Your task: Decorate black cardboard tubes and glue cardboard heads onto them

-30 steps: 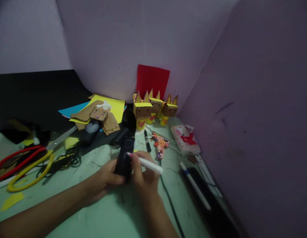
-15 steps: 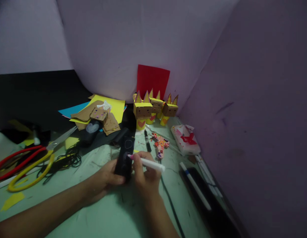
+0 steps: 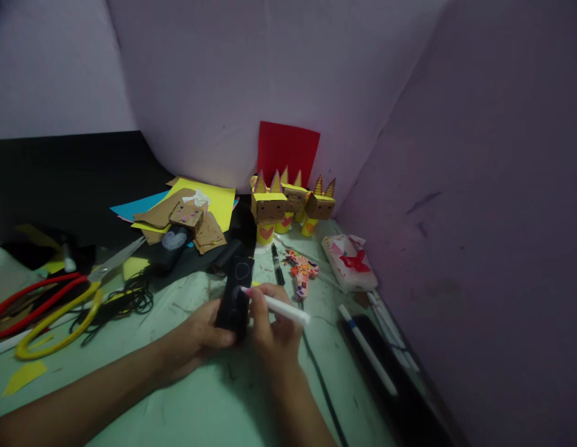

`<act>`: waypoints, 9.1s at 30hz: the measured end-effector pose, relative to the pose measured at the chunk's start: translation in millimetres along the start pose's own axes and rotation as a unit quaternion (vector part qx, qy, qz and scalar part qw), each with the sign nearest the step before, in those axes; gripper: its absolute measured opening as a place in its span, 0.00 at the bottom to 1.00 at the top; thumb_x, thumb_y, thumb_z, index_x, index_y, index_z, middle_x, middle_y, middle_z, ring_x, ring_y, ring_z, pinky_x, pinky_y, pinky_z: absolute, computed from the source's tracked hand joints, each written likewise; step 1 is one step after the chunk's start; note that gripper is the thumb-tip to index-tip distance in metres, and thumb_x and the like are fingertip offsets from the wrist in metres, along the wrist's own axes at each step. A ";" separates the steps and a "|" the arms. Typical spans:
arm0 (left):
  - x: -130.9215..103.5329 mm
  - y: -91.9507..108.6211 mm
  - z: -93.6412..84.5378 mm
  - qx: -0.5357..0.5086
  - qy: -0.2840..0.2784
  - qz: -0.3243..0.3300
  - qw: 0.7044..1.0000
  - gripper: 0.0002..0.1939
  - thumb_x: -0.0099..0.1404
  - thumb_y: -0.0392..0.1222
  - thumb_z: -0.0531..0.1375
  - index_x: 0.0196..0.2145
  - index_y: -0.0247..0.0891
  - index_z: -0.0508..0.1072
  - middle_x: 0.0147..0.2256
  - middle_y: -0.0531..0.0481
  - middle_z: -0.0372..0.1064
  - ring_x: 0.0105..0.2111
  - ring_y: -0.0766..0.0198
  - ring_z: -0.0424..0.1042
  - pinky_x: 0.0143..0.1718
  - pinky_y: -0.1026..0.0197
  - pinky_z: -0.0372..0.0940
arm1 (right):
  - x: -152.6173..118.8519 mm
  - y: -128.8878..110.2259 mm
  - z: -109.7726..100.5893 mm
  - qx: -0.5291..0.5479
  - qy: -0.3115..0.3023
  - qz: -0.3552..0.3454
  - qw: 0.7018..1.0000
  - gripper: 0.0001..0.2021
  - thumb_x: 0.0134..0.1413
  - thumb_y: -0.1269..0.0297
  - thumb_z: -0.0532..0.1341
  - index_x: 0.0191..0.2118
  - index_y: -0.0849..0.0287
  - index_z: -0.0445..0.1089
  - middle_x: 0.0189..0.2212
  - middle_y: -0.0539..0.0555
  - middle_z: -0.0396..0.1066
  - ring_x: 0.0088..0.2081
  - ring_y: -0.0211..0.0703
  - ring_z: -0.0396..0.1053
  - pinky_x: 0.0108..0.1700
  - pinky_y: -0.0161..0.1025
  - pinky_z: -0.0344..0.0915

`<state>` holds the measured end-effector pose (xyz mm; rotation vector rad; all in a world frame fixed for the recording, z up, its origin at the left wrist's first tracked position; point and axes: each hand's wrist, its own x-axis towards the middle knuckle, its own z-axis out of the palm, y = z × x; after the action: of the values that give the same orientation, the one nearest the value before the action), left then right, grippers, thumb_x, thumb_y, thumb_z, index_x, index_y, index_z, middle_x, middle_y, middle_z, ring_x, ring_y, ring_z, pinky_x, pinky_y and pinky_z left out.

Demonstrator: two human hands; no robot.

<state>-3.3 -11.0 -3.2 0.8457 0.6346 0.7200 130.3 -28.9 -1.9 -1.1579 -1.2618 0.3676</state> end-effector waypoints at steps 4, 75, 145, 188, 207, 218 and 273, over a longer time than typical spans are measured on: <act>0.0 -0.8 -0.7 -0.002 0.001 0.002 1.000 0.23 0.39 0.31 0.64 0.36 0.35 0.67 0.27 0.54 0.63 0.28 0.67 0.60 0.28 0.64 0.52 | -0.6 1.4 -0.9 -0.001 0.003 0.002 1.000 0.09 0.55 0.60 0.59 0.29 0.59 0.70 0.19 0.48 0.69 0.19 0.35 0.66 0.21 0.32 0.63; -2.3 3.5 2.4 -0.023 0.016 -0.004 1.000 0.22 0.37 0.31 0.66 0.34 0.34 0.68 0.26 0.54 0.63 0.26 0.68 0.59 0.27 0.64 0.52 | -0.2 -4.5 -1.2 -0.020 0.027 0.030 0.999 0.12 0.55 0.58 0.58 0.28 0.60 0.69 0.16 0.47 0.67 0.18 0.37 0.66 0.19 0.33 0.62; -0.1 -1.4 -1.2 -0.029 0.003 0.000 1.000 0.23 0.39 0.30 0.64 0.36 0.35 0.67 0.30 0.51 0.65 0.32 0.64 0.63 0.30 0.63 0.55 | -5.6 -2.1 0.5 0.017 -0.033 0.019 0.999 0.10 0.56 0.60 0.58 0.29 0.58 0.70 0.20 0.48 0.67 0.21 0.36 0.64 0.25 0.34 0.61; -1.1 -2.8 -0.6 0.011 0.020 0.002 1.000 0.26 0.38 0.34 0.66 0.39 0.35 0.68 0.29 0.53 0.63 0.30 0.66 0.59 0.28 0.64 0.50 | -2.5 -5.1 2.0 0.007 0.015 0.019 1.000 0.10 0.56 0.58 0.57 0.29 0.58 0.69 0.21 0.49 0.69 0.23 0.38 0.66 0.26 0.36 0.63; -0.2 -3.1 -1.1 0.002 0.007 0.000 1.000 0.29 0.38 0.33 0.67 0.42 0.35 0.68 0.31 0.52 0.65 0.32 0.64 0.61 0.30 0.64 0.52 | -2.0 -7.5 1.5 0.006 0.019 0.025 0.999 0.10 0.56 0.59 0.57 0.29 0.58 0.69 0.21 0.49 0.68 0.21 0.36 0.65 0.24 0.34 0.62; -1.3 -1.9 0.5 -0.009 0.013 0.001 1.000 0.27 0.37 0.32 0.66 0.39 0.34 0.68 0.26 0.55 0.64 0.27 0.68 0.60 0.27 0.65 0.52 | -0.5 -1.9 -2.4 0.000 0.003 0.019 1.000 0.10 0.56 0.60 0.58 0.28 0.59 0.69 0.17 0.47 0.65 0.18 0.35 0.65 0.19 0.30 0.60; 0.3 -4.4 -4.4 -0.022 -0.002 0.006 1.000 0.23 0.40 0.32 0.66 0.37 0.35 0.69 0.29 0.52 0.64 0.30 0.65 0.61 0.29 0.64 0.55 | -1.3 -4.4 -1.7 0.021 -0.023 0.018 0.999 0.12 0.56 0.59 0.57 0.25 0.58 0.69 0.19 0.49 0.66 0.21 0.36 0.65 0.22 0.33 0.59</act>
<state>-5.1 -10.8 -9.2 0.8102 0.6083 0.7398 129.8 -32.7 1.2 -1.1431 -1.2693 0.4482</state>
